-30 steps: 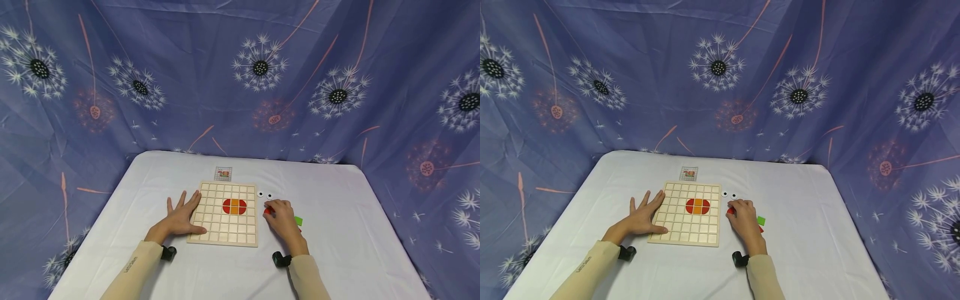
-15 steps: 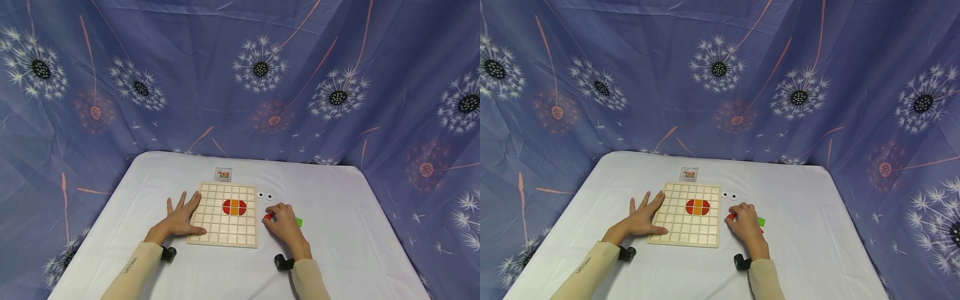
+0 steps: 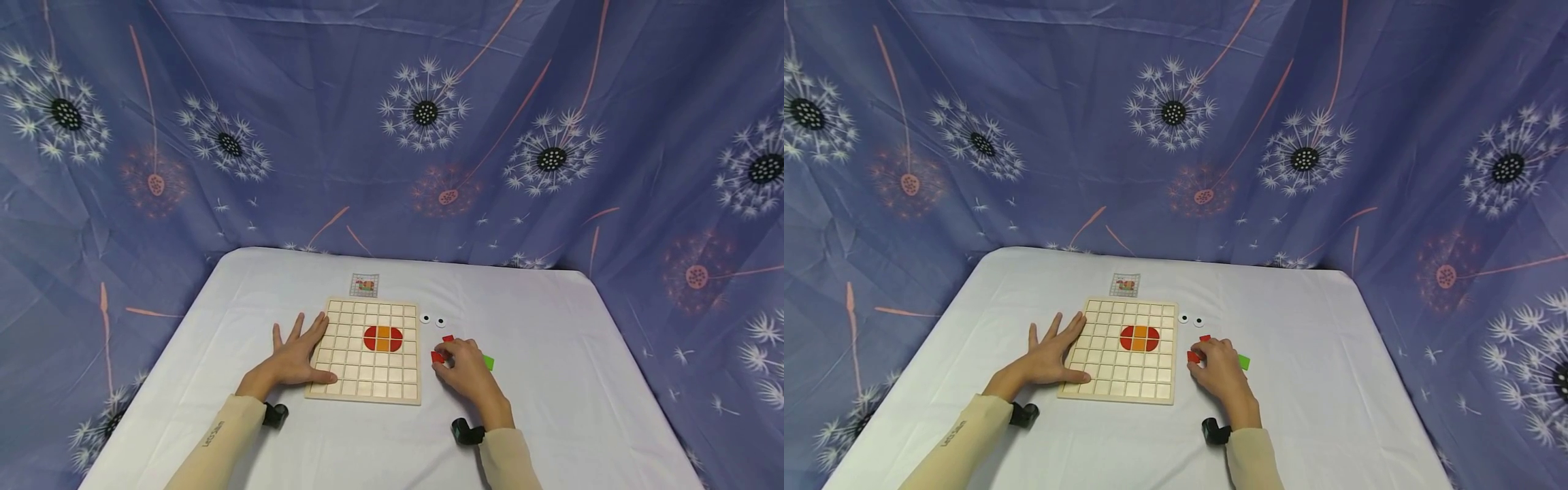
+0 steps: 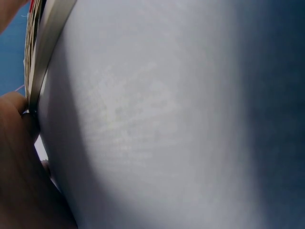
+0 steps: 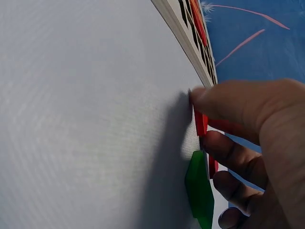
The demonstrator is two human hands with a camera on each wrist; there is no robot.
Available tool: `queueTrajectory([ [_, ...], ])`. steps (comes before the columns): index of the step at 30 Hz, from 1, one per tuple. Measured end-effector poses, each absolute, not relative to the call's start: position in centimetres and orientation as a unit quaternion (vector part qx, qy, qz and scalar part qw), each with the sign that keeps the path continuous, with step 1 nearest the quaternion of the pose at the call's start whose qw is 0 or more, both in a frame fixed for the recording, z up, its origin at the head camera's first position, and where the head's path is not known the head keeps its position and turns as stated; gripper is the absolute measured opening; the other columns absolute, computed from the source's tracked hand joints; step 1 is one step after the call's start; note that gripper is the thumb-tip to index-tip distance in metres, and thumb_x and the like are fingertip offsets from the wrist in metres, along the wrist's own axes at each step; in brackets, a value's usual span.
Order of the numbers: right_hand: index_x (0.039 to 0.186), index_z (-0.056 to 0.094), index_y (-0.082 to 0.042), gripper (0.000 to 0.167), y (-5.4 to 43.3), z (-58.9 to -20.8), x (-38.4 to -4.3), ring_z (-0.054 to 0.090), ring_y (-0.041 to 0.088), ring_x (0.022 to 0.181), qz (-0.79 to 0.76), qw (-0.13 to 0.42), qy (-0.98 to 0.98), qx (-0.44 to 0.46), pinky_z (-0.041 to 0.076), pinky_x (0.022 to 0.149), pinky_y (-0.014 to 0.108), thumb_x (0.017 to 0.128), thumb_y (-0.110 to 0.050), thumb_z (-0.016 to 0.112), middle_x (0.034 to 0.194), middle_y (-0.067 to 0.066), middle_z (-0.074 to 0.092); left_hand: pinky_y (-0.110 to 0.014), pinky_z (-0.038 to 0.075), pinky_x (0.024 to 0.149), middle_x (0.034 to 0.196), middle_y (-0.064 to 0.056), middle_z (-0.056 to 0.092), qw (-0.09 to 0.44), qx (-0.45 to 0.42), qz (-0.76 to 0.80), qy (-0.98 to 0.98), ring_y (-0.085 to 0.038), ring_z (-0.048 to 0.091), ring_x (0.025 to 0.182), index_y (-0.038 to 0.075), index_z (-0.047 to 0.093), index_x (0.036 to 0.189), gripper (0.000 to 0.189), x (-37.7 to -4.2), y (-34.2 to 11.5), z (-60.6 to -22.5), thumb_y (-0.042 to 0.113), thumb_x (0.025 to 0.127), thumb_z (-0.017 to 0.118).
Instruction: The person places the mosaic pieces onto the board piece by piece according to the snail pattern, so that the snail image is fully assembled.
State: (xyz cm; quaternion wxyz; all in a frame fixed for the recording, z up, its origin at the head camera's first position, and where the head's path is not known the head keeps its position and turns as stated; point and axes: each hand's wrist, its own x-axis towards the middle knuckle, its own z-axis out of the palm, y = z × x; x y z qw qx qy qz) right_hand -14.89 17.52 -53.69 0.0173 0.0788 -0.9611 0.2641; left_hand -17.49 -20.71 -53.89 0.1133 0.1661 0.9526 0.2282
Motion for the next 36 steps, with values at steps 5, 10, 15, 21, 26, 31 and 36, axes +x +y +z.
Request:
queueTrajectory([
  [5, 0.101, 0.078, -0.012, 0.016, 17.4, -53.8, -14.8, 0.056, 0.026, 0.099, 0.27, 0.019, -0.959, 0.085, 0.051, 0.089, 0.044, 0.085, -0.014, 0.08, 0.097, 0.0, 0.069, -0.08, -0.018, 0.11, 0.174, -0.009, 0.013, 0.116, 0.166, 0.228, 0.953, -0.049, -0.002, 0.158, 0.013, 0.017, 0.166, 0.133, -17.4, -20.6, -53.8, 0.072, 0.067, 0.081],
  [10, 0.1, 0.078, -0.011, 0.013, 17.2, -54.0, -14.9, 0.058, 0.028, 0.102, 0.277, 0.029, -0.957, 0.083, 0.052, 0.093, 0.046, 0.087, -0.014, 0.078, 0.1, 0.002, 0.071, -0.08, -0.018, 0.11, 0.174, -0.01, 0.013, 0.119, 0.165, 0.231, 0.952, -0.05, -0.002, 0.158, 0.012, 0.016, 0.166, 0.132, -17.4, -20.6, -53.7, 0.071, 0.067, 0.082],
  [15, 0.099, 0.078, -0.01, 0.013, 16.4, -54.3, -15.1, 0.059, 0.021, 0.098, 0.313, 0.044, -0.944, 0.097, 0.052, 0.092, 0.044, 0.086, -0.012, 0.079, 0.095, -0.002, 0.073, -0.079, -0.018, 0.11, 0.174, -0.009, 0.013, 0.12, 0.163, 0.232, 0.951, -0.049, -0.003, 0.158, 0.013, 0.017, 0.166, 0.132, -17.3, -20.6, -53.7, 0.071, 0.068, 0.082],
  [21, 0.103, 0.078, -0.008, 0.016, 14.4, -54.2, -15.0, 0.061, 0.017, 0.098, 0.339, 0.028, -0.932, 0.123, 0.053, 0.092, 0.042, 0.088, -0.013, 0.079, 0.097, -0.002, 0.073, -0.08, -0.018, 0.11, 0.174, -0.01, 0.013, 0.118, 0.164, 0.231, 0.952, -0.05, -0.002, 0.158, 0.012, 0.016, 0.166, 0.132, -17.3, -20.7, -53.9, 0.071, 0.067, 0.082],
  [26, 0.105, 0.079, -0.01, 0.017, 13.0, -53.9, -15.0, 0.058, 0.015, 0.096, 0.331, 0.01, -0.934, 0.131, 0.054, 0.088, 0.038, 0.089, -0.016, 0.078, 0.1, -0.002, 0.071, -0.08, -0.019, 0.11, 0.174, -0.009, 0.012, 0.119, 0.166, 0.229, 0.952, -0.049, -0.003, 0.158, 0.013, 0.016, 0.166, 0.132, -17.4, -20.6, -53.9, 0.072, 0.068, 0.081],
  [31, 0.106, 0.079, -0.011, 0.017, 11.9, -53.9, -15.2, 0.053, 0.014, 0.096, 0.322, 0.0, -0.936, 0.143, 0.052, 0.085, 0.033, 0.092, -0.02, 0.077, 0.104, -0.001, 0.071, -0.08, -0.019, 0.109, 0.174, -0.011, 0.013, 0.117, 0.169, 0.234, 0.95, -0.051, -0.003, 0.157, 0.011, 0.016, 0.166, 0.132, -17.4, -20.6, -53.8, 0.071, 0.068, 0.082],
  [36, 0.108, 0.079, -0.009, 0.019, 11.3, -53.8, -15.3, 0.054, 0.017, 0.098, 0.314, 0.003, -0.935, 0.163, 0.052, 0.086, 0.036, 0.091, -0.019, 0.078, 0.104, 0.001, 0.071, -0.079, -0.019, 0.11, 0.174, -0.01, 0.011, 0.12, 0.167, 0.231, 0.951, -0.049, -0.004, 0.158, 0.012, 0.015, 0.166, 0.132, -17.6, -20.7, -53.7, 0.071, 0.069, 0.082],
])
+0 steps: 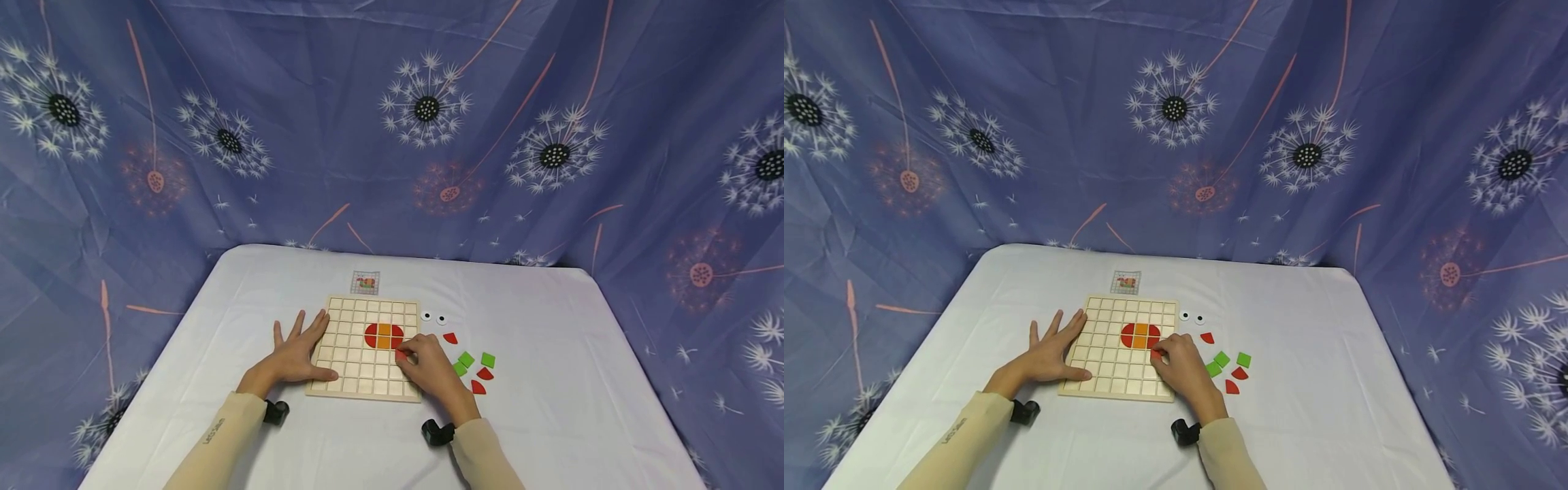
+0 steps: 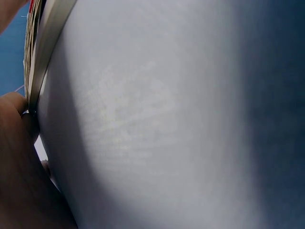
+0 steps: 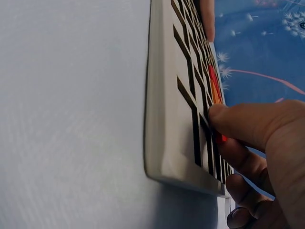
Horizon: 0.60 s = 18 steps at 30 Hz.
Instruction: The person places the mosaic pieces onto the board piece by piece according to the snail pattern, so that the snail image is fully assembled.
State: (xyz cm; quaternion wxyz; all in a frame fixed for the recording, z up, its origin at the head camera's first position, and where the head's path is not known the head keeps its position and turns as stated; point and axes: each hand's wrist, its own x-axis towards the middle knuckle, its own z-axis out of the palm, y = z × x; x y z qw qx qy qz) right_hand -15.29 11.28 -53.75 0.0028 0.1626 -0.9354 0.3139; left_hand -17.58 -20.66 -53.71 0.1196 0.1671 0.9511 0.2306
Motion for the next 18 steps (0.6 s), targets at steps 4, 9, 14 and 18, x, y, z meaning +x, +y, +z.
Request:
queueTrajectory([
  [4, 0.109, 0.079, -0.009, 0.02, 10.98, -53.63, -15.35, 0.054, 0.018, 0.099, 0.312, -0.004, -0.935, 0.169, 0.052, 0.087, 0.036, 0.091, -0.019, 0.079, 0.104, 0.001, 0.071, -0.079, -0.019, 0.11, 0.174, -0.009, 0.011, 0.12, 0.166, 0.231, 0.951, -0.049, -0.004, 0.158, 0.013, 0.015, 0.167, 0.132, -17.64, -20.63, -53.69, 0.072, 0.069, 0.081],
  [9, 0.11, 0.08, -0.01, 0.022, 10.68, -53.79, -15.43, 0.056, 0.018, 0.102, 0.311, -0.011, -0.934, 0.173, 0.053, 0.089, 0.037, 0.091, -0.021, 0.08, 0.105, 0.001, 0.071, -0.08, -0.019, 0.11, 0.174, -0.009, 0.012, 0.118, 0.168, 0.23, 0.951, -0.049, -0.004, 0.158, 0.013, 0.015, 0.166, 0.132, -17.56, -20.66, -53.65, 0.071, 0.068, 0.082],
  [14, 0.11, 0.08, -0.011, 0.023, 10.47, -53.88, -15.34, 0.056, 0.018, 0.103, 0.31, -0.01, -0.936, 0.168, 0.054, 0.091, 0.039, 0.091, -0.022, 0.08, 0.106, 0.001, 0.071, -0.08, -0.019, 0.11, 0.174, -0.01, 0.013, 0.115, 0.168, 0.23, 0.952, -0.05, -0.003, 0.158, 0.012, 0.016, 0.166, 0.132, -17.48, -20.66, -53.72, 0.071, 0.068, 0.082],
  [18, 0.111, 0.08, -0.01, 0.024, 10.45, -53.75, -15.14, 0.056, 0.019, 0.103, 0.306, -0.008, -0.937, 0.168, 0.054, 0.09, 0.039, 0.09, -0.022, 0.08, 0.107, 0.003, 0.071, -0.079, -0.019, 0.11, 0.174, -0.009, 0.013, 0.115, 0.167, 0.228, 0.952, -0.049, -0.003, 0.158, 0.013, 0.016, 0.166, 0.133, -17.46, -20.69, -53.83, 0.072, 0.068, 0.081],
])
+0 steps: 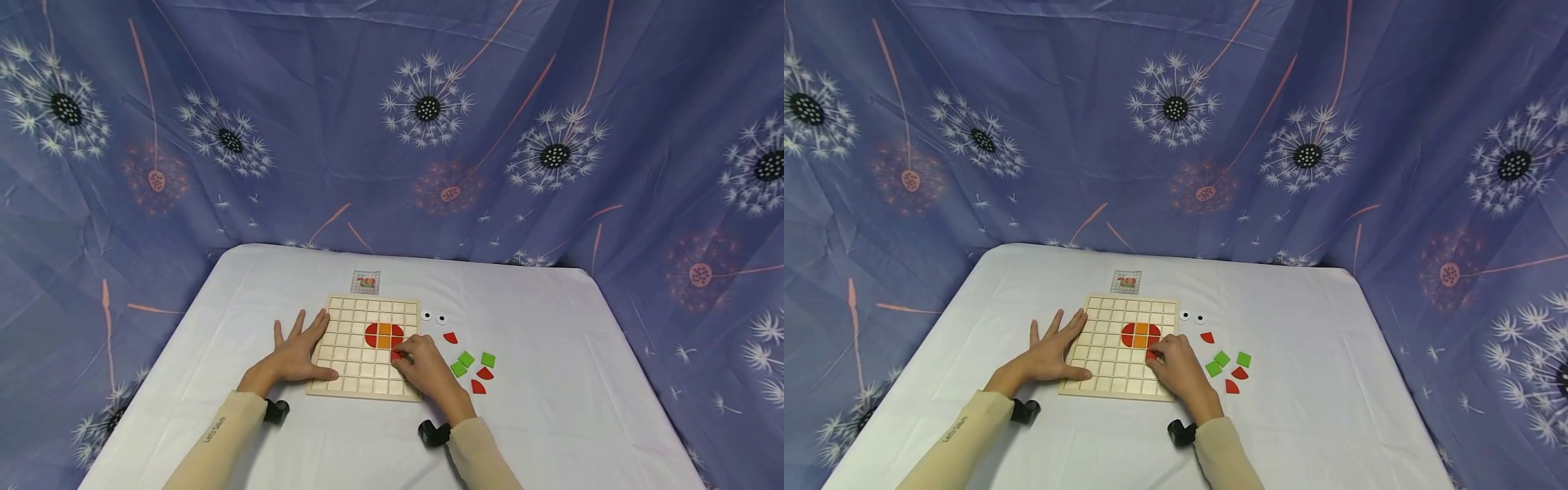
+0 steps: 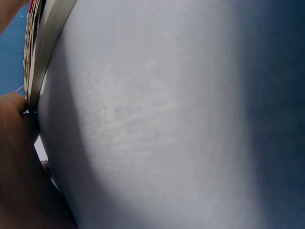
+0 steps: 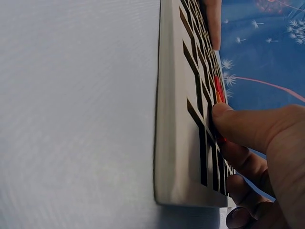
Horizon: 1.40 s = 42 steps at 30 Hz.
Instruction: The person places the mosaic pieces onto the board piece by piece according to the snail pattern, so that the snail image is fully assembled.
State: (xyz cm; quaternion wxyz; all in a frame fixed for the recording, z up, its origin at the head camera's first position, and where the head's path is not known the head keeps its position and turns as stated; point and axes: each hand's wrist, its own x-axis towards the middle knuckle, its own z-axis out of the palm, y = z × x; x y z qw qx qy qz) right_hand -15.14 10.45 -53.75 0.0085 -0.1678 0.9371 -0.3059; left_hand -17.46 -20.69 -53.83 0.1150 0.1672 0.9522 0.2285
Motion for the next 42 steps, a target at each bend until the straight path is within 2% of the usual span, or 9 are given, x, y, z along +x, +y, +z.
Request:
queueTrajectory([
  [7, 0.116, 0.079, -0.009, 0.03, 10.6, -53.7, -14.9, 0.055, 0.02, 0.102, -0.299, 0.014, 0.939, -0.168, 0.053, 0.089, 0.039, 0.09, -0.022, 0.081, 0.11, 0.005, 0.07, -0.079, -0.019, 0.11, 0.174, -0.008, 0.01, 0.123, 0.167, 0.222, 0.953, -0.048, -0.005, 0.158, 0.014, 0.014, 0.167, 0.133, -17.5, -20.7, -53.9, 0.073, 0.068, 0.08],
  [14, 0.129, 0.072, -0.013, 0.042, 11.1, -53.5, -14.6, 0.054, 0.017, 0.103, -0.298, 0.02, 0.938, -0.176, 0.051, 0.086, 0.036, 0.089, -0.025, 0.081, 0.111, 0.0, 0.069, -0.079, -0.02, 0.11, 0.174, -0.008, 0.011, 0.123, 0.165, 0.224, 0.953, -0.048, -0.005, 0.158, 0.014, 0.014, 0.167, 0.132, -17.5, -20.6, -54.1, 0.073, 0.069, 0.08],
  [18, 0.134, 0.069, -0.016, 0.048, 12.2, -53.3, -14.2, 0.055, 0.018, 0.108, -0.281, 0.009, 0.939, -0.198, 0.052, 0.091, 0.038, 0.089, -0.026, 0.081, 0.113, -0.002, 0.069, -0.079, -0.02, 0.11, 0.174, -0.008, 0.011, 0.123, 0.165, 0.227, 0.952, -0.048, -0.005, 0.158, 0.014, 0.015, 0.167, 0.132, -17.5, -20.6, -54.1, 0.072, 0.068, 0.081],
  [22, 0.133, 0.069, -0.016, 0.049, 13.7, -53.1, -13.7, 0.056, 0.02, 0.117, -0.257, -0.012, 0.944, -0.209, 0.052, 0.1, 0.043, 0.087, -0.028, 0.083, 0.118, -0.001, 0.069, -0.079, -0.02, 0.11, 0.174, -0.008, 0.011, 0.123, 0.165, 0.226, 0.952, -0.048, -0.005, 0.158, 0.014, 0.015, 0.167, 0.132, -17.6, -20.7, -54.1, 0.073, 0.068, 0.08],
  [26, 0.131, 0.07, -0.015, 0.05, 15.6, -52.8, -13.3, 0.056, 0.022, 0.121, -0.244, -0.02, 0.947, -0.21, 0.051, 0.103, 0.045, 0.085, -0.027, 0.085, 0.121, -0.001, 0.069, -0.079, -0.019, 0.11, 0.175, -0.008, 0.01, 0.125, 0.162, 0.222, 0.953, -0.048, -0.005, 0.158, 0.014, 0.014, 0.167, 0.133, -17.6, -20.8, -54.1, 0.074, 0.068, 0.08],
  [34, 0.133, 0.069, -0.018, 0.054, 19.4, -53.1, -12.8, 0.054, 0.028, 0.125, -0.215, -0.024, 0.958, -0.19, 0.052, 0.103, 0.049, 0.083, -0.027, 0.086, 0.128, 0.002, 0.069, -0.08, -0.019, 0.11, 0.174, -0.009, 0.01, 0.123, 0.167, 0.222, 0.953, -0.05, -0.004, 0.157, 0.012, 0.014, 0.167, 0.134, -17.8, -20.9, -54.1, 0.073, 0.068, 0.081],
  [42, 0.128, 0.072, -0.016, 0.045, 22.1, -54.0, -12.7, 0.053, 0.031, 0.124, -0.216, -0.037, 0.956, -0.195, 0.044, 0.103, 0.054, 0.084, -0.017, 0.08, 0.123, 0.001, 0.07, -0.08, -0.019, 0.109, 0.174, -0.01, 0.01, 0.123, 0.169, 0.222, 0.953, -0.05, -0.004, 0.157, 0.012, 0.014, 0.167, 0.134, -17.8, -20.8, -54.1, 0.074, 0.068, 0.08],
])
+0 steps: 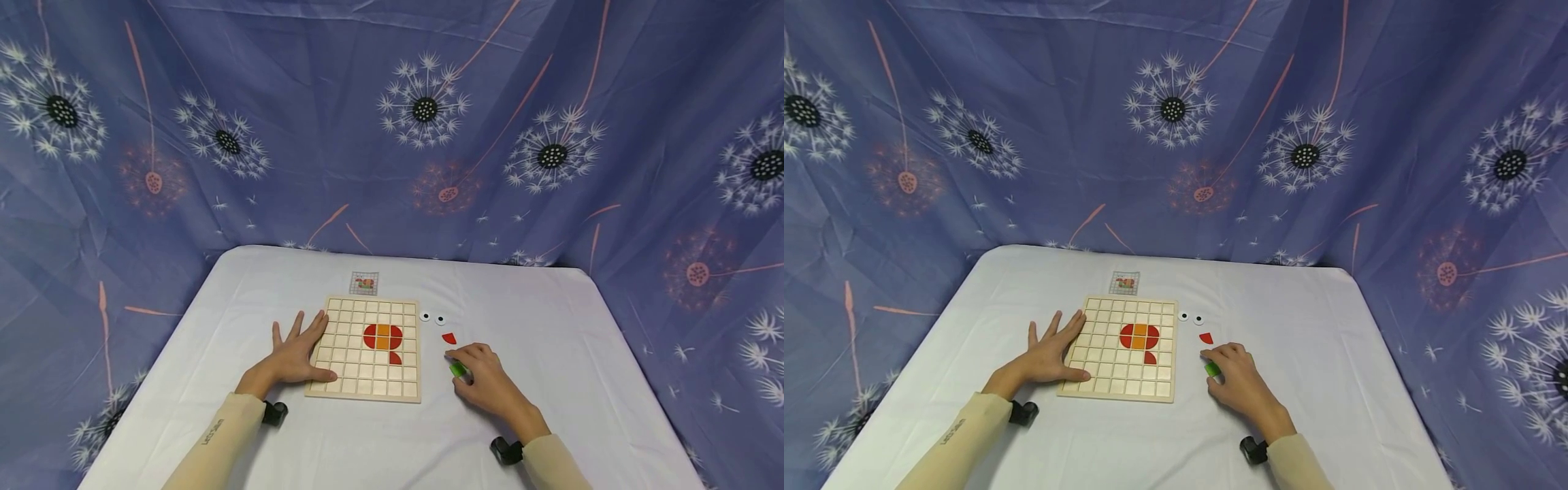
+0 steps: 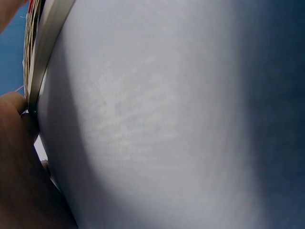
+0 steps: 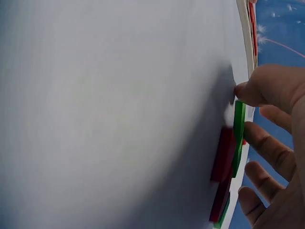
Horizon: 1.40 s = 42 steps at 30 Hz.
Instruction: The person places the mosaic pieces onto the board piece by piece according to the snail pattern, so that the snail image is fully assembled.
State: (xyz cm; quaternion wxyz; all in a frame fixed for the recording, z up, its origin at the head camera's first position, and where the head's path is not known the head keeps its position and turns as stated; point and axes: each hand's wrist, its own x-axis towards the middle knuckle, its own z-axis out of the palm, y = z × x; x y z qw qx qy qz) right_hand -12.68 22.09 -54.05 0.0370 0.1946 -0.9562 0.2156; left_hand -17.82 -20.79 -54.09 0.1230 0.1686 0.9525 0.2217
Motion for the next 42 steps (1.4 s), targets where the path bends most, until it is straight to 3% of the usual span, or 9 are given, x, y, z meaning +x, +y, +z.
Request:
queueTrajectory([
  [5, 0.122, 0.075, -0.015, 0.041, 23.1, -54.2, -12.7, 0.053, 0.03, 0.121, 0.227, 0.054, -0.952, 0.2, 0.043, 0.1, 0.054, 0.081, -0.01, 0.077, 0.117, 0.001, 0.07, -0.08, -0.019, 0.11, 0.174, -0.01, 0.011, 0.12, 0.168, 0.223, 0.953, -0.05, -0.004, 0.157, 0.012, 0.015, 0.166, 0.134, -17.8, -20.8, -54.0, 0.074, 0.068, 0.08],
  [13, 0.115, 0.078, -0.014, 0.034, 23.3, -54.5, -12.7, 0.054, 0.031, 0.116, 0.247, 0.067, -0.947, 0.195, 0.042, 0.095, 0.053, 0.081, -0.01, 0.08, 0.109, 0.001, 0.07, -0.081, -0.017, 0.109, 0.174, -0.011, 0.013, 0.115, 0.167, 0.226, 0.953, -0.052, -0.003, 0.157, 0.011, 0.016, 0.166, 0.133, -17.7, -20.7, -53.9, 0.071, 0.067, 0.082],
  [27, 0.096, 0.077, -0.018, 0.02, 21.9, -55.2, -12.8, 0.054, 0.032, 0.117, 0.281, 0.055, -0.947, 0.147, 0.041, 0.101, 0.056, 0.079, -0.015, 0.086, 0.103, -0.002, 0.068, -0.081, -0.016, 0.11, 0.174, -0.01, 0.012, 0.117, 0.164, 0.223, 0.954, -0.051, -0.003, 0.157, 0.012, 0.016, 0.166, 0.133, -17.7, -20.8, -54.0, 0.072, 0.067, 0.082],
  [42, 0.102, 0.077, -0.019, 0.024, 18.7, -54.1, -14.1, 0.054, 0.026, 0.12, 0.317, 0.026, -0.938, 0.137, 0.046, 0.104, 0.05, 0.08, -0.021, 0.087, 0.108, -0.004, 0.072, -0.08, -0.018, 0.11, 0.174, -0.011, 0.011, 0.121, 0.165, 0.219, 0.954, -0.051, -0.004, 0.157, 0.011, 0.016, 0.166, 0.132, -17.7, -20.7, -53.9, 0.072, 0.069, 0.081],
])
